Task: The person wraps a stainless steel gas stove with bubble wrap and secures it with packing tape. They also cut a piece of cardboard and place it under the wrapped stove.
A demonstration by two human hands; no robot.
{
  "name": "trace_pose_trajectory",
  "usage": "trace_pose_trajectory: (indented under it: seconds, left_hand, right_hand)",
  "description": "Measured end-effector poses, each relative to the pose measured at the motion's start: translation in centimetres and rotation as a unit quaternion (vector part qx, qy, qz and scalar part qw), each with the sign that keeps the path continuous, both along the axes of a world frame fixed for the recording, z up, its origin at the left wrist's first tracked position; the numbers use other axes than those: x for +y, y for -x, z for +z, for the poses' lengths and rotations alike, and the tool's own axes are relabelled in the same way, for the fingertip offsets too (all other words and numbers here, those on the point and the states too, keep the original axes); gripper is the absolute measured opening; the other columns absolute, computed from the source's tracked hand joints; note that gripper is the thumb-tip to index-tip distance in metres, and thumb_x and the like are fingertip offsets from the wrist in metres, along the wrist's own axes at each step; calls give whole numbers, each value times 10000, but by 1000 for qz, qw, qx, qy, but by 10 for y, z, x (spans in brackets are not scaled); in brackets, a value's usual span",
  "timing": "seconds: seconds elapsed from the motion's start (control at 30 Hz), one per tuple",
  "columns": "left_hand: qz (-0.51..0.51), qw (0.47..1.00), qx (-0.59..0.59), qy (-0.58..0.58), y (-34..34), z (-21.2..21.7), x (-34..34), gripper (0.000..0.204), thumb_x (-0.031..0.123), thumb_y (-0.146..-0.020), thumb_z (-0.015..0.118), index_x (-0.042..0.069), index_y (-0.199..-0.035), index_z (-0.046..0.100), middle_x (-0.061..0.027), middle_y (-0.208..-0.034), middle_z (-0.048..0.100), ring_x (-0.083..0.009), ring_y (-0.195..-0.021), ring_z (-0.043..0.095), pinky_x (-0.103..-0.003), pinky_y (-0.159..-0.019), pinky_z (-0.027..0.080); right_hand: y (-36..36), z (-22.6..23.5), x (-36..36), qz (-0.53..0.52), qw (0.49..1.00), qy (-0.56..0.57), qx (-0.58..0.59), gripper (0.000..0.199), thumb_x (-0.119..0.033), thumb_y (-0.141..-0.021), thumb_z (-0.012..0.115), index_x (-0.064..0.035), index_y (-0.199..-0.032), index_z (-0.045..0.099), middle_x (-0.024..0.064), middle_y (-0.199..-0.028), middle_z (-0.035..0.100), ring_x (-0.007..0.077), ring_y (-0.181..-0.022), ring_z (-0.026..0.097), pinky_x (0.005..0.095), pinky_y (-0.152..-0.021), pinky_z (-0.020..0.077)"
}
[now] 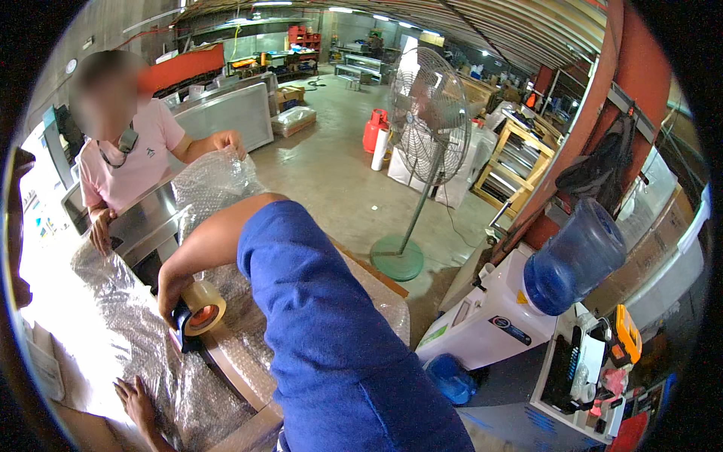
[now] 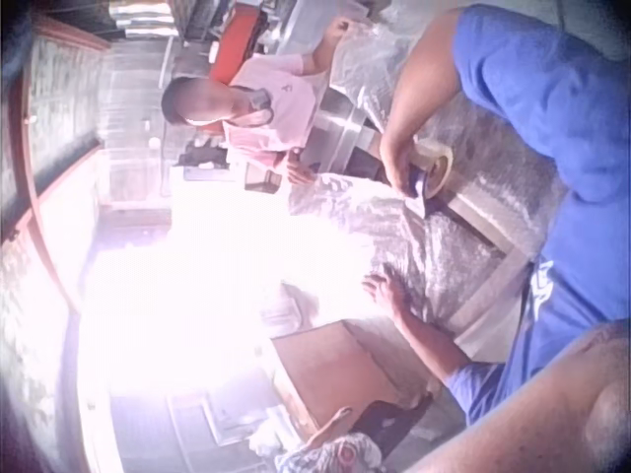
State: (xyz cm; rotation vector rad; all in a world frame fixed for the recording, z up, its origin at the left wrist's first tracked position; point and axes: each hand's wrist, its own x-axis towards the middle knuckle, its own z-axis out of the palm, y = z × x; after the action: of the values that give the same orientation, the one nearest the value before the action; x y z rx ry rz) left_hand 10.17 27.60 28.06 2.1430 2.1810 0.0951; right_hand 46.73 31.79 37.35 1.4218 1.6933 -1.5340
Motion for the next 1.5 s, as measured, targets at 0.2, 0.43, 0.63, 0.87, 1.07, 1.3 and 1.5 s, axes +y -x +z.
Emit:
trace_pose_trajectory:
  seconds: [0.2, 0.43, 0.63, 0.87, 1.07, 1.3, 1.5]
  left_hand:
    - [-34, 999, 15, -22, -6, 18, -21, 839, 650, -1021, 327, -8, -1542, 339, -278, -1565, 361, -401, -1458, 347, -473, -1211, 269]
    - [-82, 987, 137, -6, 51, -24, 22, 687, 483, -1037, 371, 61, -1576, 305, -280, -1625, 225, -400, -1509, 236, -466, -1237, 199]
    - [-174, 975, 86, 113, -10, 14, 8, 543, 202, -997, 449, 87, -1528, 428, -230, -1628, 271, -346, -1547, 175, -432, -1264, 118]
    - [81, 989, 1, -125, -25, 28, -40, 820, 573, -976, 556, -20, -1516, 383, -349, -1537, 345, -459, -1445, 341, -563, -1172, 290]
    - [-388, 863, -280, -162, -221, 77, -187, 479, 133, -804, 778, 28, -1242, 616, -163, -1192, 673, -365, -1105, 636, -455, -1001, 502]
    - [-368, 914, -161, -62, -320, 14, -159, 955, 624, -982, 453, -122, -1530, 217, -353, -1604, 171, -472, -1517, 142, -491, -1252, 123]
    - [-318, 923, -203, -69, -312, 8, -159, 1062, 705, -934, 458, -146, -1519, 213, -344, -1601, 201, -451, -1520, 157, -485, -1256, 107]
  right_hand:
    - [6, 6, -9, -15, 998, -62, 1, 278, -396, -847, 711, -151, -974, 750, 44, -989, 739, 224, -822, 674, 416, -815, 509]
    - [21, -1, 21, 40, 993, -76, 79, 335, -410, -806, 769, -80, -839, 721, 75, -867, 714, 190, -779, 666, 377, -763, 544]
    - [-36, -7, 14, 137, 979, -74, 135, 354, -431, -921, 598, -95, -919, 712, 34, -872, 687, 156, -756, 607, 356, -791, 494]
    - [4, 52, -43, -5, 990, -122, 65, 449, -410, -866, 700, -1, -1050, 724, 86, -1008, 724, 171, -824, 659, 304, -774, 521]
    - [-4, 56, -39, -41, 994, -86, 53, 396, -387, -857, 714, -32, -1032, 723, 100, -996, 738, 182, -786, 695, 324, -774, 558]
    - [3, 52, -35, -3, 993, -118, 26, 434, -404, -846, 715, -47, -1091, 712, 104, -1042, 726, 185, -819, 696, 319, -797, 554]
    - [-10, 87, -52, -36, 992, -113, 51, 560, -427, -835, 726, 19, -1171, 678, 189, -1145, 694, 250, -919, 714, 340, -831, 573]
